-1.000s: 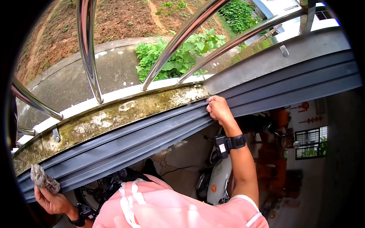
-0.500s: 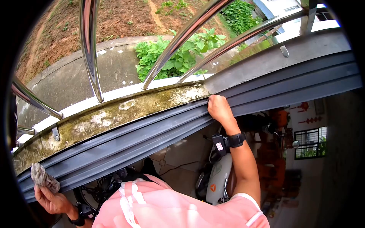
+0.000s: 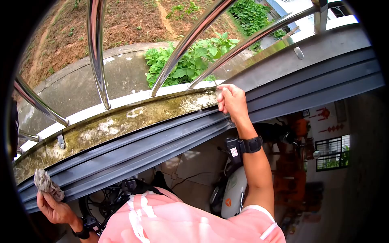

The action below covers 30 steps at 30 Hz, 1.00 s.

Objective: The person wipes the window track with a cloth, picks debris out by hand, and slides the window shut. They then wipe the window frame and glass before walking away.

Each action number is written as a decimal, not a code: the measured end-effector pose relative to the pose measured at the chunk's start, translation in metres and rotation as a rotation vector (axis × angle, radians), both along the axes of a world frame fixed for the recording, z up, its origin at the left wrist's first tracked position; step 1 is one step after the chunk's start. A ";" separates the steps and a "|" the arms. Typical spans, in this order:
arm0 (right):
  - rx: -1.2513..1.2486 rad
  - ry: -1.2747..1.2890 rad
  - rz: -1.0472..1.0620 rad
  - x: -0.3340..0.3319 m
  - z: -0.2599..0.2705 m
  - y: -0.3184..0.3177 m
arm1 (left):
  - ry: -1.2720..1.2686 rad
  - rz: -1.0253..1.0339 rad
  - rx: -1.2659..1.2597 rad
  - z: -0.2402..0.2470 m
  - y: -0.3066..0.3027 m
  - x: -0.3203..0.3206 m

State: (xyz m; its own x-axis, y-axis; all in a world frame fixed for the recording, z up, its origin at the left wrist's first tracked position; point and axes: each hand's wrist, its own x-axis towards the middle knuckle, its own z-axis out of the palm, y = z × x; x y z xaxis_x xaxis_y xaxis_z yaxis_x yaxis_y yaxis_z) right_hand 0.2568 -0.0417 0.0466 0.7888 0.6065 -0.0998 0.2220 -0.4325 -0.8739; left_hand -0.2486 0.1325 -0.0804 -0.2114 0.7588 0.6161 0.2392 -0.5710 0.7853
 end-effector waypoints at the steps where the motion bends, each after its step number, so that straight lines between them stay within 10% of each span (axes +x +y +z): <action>1: -0.090 -0.211 0.047 0.001 0.000 0.003 | 0.010 0.002 0.000 0.000 0.000 0.000; 3: -0.269 -0.636 0.146 -0.004 0.003 0.013 | -0.005 -0.019 -0.004 -0.002 0.001 -0.002; 8: -0.114 -0.615 0.128 0.021 -0.003 0.037 | -0.052 -0.065 -0.012 -0.006 0.002 0.000; 11: -0.317 -1.421 0.477 0.038 -0.015 0.043 | -0.057 -0.069 -0.015 -0.003 0.002 0.004; 14: -0.697 -1.033 0.207 0.019 0.001 0.046 | -0.052 -0.079 -0.015 -0.002 0.001 0.003; 17: -0.446 -1.084 0.256 0.007 0.010 0.019 | -0.033 -0.055 -0.002 -0.005 0.001 0.001; 25: -1.015 -0.690 0.221 -0.006 -0.003 -0.021 | -0.003 -0.006 0.011 -0.004 0.002 0.003; 30: -0.835 -0.994 0.383 0.012 -0.024 -0.037 | 0.010 -0.033 -0.021 -0.002 0.005 0.004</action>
State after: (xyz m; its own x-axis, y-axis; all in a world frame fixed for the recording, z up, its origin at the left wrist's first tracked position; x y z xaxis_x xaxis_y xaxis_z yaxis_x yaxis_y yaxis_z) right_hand 0.2690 -0.0787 0.0223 0.5388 0.8417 -0.0348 0.8263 -0.5200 0.2164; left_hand -0.2449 0.1376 -0.0826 -0.1794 0.7781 0.6020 0.2284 -0.5623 0.7948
